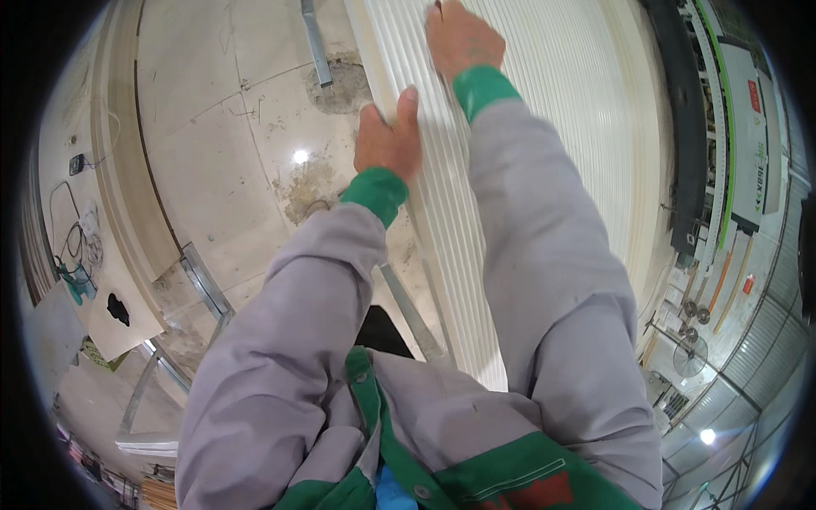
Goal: The person wipes a large white corrugated panel with a small cloth, moving methodically across the surface. The person repositions the panel and continues wiping different sections.
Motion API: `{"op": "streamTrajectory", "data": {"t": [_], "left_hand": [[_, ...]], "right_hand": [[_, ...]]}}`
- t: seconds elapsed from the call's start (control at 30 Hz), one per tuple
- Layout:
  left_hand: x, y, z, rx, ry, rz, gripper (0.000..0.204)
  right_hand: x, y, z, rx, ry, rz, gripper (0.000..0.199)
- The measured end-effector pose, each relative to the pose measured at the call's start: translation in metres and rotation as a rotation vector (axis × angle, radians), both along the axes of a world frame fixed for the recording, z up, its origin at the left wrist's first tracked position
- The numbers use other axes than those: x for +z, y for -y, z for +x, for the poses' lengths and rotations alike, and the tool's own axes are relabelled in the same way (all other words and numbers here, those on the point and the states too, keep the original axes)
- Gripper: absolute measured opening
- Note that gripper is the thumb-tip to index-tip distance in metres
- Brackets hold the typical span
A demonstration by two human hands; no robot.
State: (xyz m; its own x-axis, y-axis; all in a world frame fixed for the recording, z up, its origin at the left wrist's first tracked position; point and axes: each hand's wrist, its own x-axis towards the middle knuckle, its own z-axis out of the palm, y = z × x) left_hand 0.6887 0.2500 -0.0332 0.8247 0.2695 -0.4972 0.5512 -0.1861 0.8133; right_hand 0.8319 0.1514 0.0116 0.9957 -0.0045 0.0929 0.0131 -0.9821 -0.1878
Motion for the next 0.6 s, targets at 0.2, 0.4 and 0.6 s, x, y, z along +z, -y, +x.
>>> {"op": "streamTrajectory", "data": {"t": [0.2,0.4,0.6], "left_hand": [[-0.01,-0.021,0.031,-0.008,0.161,0.059,0.095],[-0.009,-0.024,0.125,0.018,0.1,0.399,0.125],[-0.026,-0.004,0.129,-0.063,0.191,0.578,0.11]], "right_hand": [[0.004,0.065,-0.217,-0.092,-0.231,-0.046,0.04],[0.021,0.129,-0.442,-0.066,-0.11,0.047,0.023],[0.043,0.164,-0.595,-0.256,-0.295,-0.051,0.02]]}}
